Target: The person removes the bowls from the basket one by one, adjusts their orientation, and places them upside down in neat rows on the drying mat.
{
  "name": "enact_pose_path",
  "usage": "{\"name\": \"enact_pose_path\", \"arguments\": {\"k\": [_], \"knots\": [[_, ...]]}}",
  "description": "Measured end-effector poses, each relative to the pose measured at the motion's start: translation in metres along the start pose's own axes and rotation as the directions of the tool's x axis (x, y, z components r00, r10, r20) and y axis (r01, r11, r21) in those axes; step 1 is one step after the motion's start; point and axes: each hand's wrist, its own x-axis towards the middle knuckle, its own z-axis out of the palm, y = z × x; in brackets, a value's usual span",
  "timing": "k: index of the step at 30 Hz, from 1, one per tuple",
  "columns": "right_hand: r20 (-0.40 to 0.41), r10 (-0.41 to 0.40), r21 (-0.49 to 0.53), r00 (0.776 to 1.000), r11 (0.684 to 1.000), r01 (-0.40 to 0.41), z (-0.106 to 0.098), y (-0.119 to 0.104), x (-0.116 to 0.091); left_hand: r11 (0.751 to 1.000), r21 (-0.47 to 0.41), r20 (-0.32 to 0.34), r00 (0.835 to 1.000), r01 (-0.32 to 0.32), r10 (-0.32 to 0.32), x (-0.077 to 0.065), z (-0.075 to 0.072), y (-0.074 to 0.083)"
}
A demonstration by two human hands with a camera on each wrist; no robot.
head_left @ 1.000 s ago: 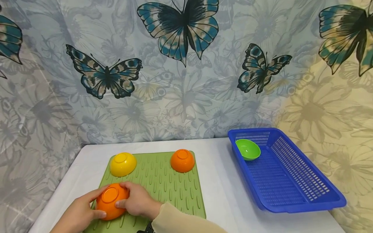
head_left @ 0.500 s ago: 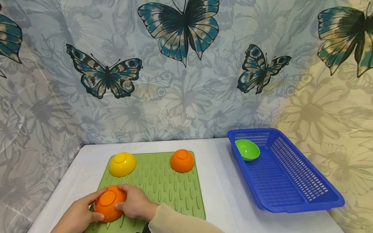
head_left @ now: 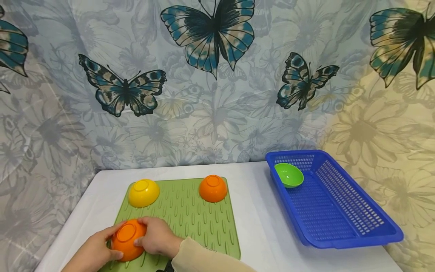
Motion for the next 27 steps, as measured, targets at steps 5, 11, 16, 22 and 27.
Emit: {"name": "enact_pose_path", "arguments": {"k": [5,11,16,22,27], "knots": [[-0.016,0.007,-0.007,1.0,1.0,-0.007,0.001,0.0,-0.001,1.0,0.009,-0.03,0.999,-0.021,0.021,-0.001,0.004,0.004],[-0.057,0.02,0.035,0.998,0.999,-0.018,0.002,0.001,-0.001,0.999,-0.047,-0.054,0.998,-0.019,0.016,0.0,0.005,0.005],[-0.065,-0.018,0.05,0.998,0.998,0.021,0.001,0.001,-0.005,0.998,-0.055,-0.05,0.999,-0.008,0.005,0.0,0.003,0.004],[0.009,-0.086,0.041,0.996,0.995,0.086,-0.047,-0.003,-0.026,0.998,-0.06,-0.033,0.999,0.0,-0.002,0.002,0.001,0.002],[-0.046,-0.19,-0.026,0.981,0.982,0.189,-0.155,-0.005,-0.049,0.998,-0.063,-0.018,1.0,0.021,-0.023,0.003,0.002,0.002]]}}
